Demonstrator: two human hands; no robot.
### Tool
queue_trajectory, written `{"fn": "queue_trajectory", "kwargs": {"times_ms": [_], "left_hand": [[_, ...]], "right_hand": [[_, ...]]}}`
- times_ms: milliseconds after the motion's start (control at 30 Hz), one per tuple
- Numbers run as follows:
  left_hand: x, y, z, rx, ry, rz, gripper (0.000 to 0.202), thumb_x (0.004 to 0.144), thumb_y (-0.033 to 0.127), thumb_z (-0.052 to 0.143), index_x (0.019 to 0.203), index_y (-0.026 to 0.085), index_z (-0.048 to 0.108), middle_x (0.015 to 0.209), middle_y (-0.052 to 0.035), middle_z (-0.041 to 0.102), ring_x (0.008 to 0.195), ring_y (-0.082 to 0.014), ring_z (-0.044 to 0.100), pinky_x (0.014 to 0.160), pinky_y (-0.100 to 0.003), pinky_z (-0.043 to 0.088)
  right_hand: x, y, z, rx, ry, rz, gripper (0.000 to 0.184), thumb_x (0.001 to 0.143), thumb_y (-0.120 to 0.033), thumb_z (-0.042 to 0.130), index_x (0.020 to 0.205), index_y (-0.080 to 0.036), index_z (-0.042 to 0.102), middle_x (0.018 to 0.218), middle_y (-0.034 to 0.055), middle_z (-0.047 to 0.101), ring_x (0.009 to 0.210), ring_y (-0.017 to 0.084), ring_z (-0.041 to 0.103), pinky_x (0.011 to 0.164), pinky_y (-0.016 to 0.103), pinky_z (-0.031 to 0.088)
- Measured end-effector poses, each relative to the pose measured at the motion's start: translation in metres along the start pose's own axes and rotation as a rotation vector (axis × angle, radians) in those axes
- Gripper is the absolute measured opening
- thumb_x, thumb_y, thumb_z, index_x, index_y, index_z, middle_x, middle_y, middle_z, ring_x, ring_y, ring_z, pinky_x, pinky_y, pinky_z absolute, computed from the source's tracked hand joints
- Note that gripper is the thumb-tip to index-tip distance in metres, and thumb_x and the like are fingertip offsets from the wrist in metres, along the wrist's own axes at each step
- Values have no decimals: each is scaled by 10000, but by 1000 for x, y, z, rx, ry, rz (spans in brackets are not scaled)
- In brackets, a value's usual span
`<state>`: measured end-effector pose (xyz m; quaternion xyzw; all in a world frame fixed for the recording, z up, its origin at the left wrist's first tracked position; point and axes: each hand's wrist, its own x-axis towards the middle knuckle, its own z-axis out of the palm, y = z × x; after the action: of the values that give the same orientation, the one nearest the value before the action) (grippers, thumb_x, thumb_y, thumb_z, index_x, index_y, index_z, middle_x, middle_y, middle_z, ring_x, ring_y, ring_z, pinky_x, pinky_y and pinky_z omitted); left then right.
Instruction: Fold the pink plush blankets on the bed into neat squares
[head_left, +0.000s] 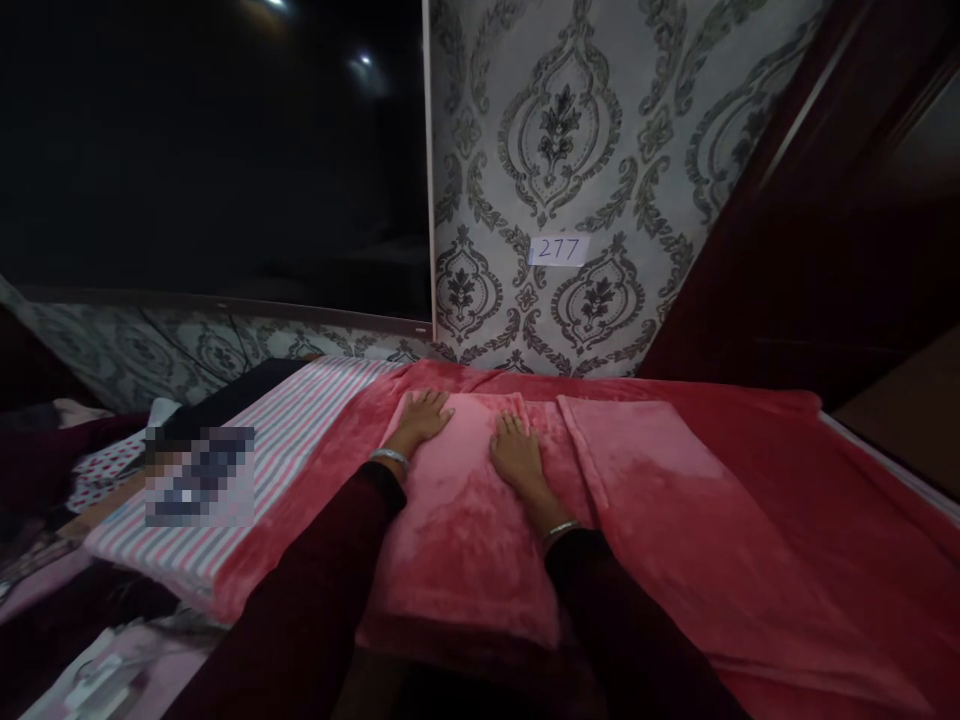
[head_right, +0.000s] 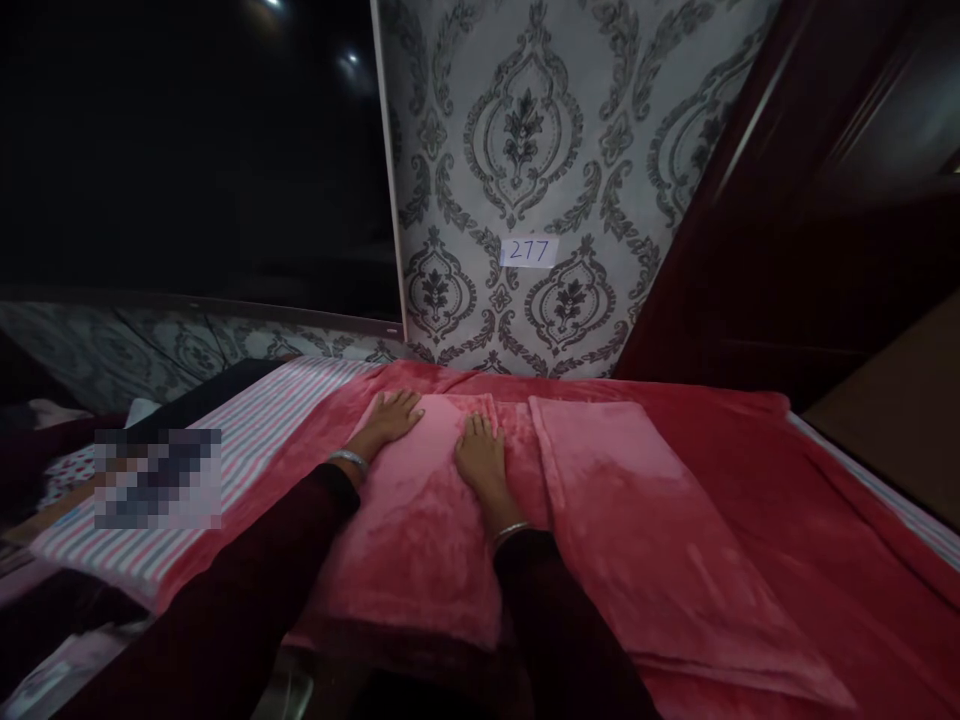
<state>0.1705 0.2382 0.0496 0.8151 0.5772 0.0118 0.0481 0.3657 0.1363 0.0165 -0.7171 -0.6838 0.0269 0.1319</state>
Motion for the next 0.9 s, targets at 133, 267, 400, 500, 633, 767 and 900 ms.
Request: {"fn": "queue_trajectory", "kwargs": {"times_ms": [133,267,400,500,633,767,900], "left_hand": [[-7,-20,-10,7,-16,-106,618,1052,439,256,1605,184,357,1702,-152,282,1591,-318,211,1248,-641,177],[-25,-27,-19,27,9,-188,606,1045,404,288,1606,187,357,1697,-157,290,1583,-351,222,1233,-680,193],[-48,-9,-27,27,71,-194,641,1037,385,312,1613,103,323,1695,-231,238,1580,-401,201,1235,-702,151],[-70,24,-25,-20,62,-66,632,1047,383,297,1620,114,306,1699,-194,261,1591,-319,214,1272,-591,183],[-111,73,1,-93,29,181,637,1045,380,305,1643,167,254,1711,-129,262,1599,-255,200,1280,-530,218],[-149,100,35,-36,50,307,664,1037,427,337,1627,124,296,1702,-175,264,1599,-309,189,1279,-601,166],[-162,102,47,28,82,324,655,1052,448,299,1617,120,330,1713,-160,241,1607,-307,153,1292,-596,92]], "right_hand": [[-1,0,-1,10,7,0,612,1016,-264,270,1593,-99,390,1679,146,338,1561,272,277,1257,535,199],[-4,-1,-4,26,22,-8,602,1009,-247,274,1573,-94,420,1668,152,360,1552,274,295,1252,533,206],[-8,-3,-15,43,18,3,594,999,-225,296,1562,-96,432,1665,162,363,1544,275,314,1249,533,219],[-11,-6,-27,62,-12,21,578,991,-185,290,1531,-107,481,1637,152,418,1527,276,348,1243,543,243],[-28,-7,-34,56,-33,35,585,996,-165,294,1557,-145,458,1649,122,408,1535,255,335,1243,478,262],[-62,-4,-23,-11,1,-25,564,1029,-207,304,1574,-138,431,1667,135,370,1546,250,311,1252,459,238],[-83,-2,-13,-29,36,-67,558,1033,-224,305,1568,-132,438,1657,141,385,1533,265,336,1254,491,218]]}}
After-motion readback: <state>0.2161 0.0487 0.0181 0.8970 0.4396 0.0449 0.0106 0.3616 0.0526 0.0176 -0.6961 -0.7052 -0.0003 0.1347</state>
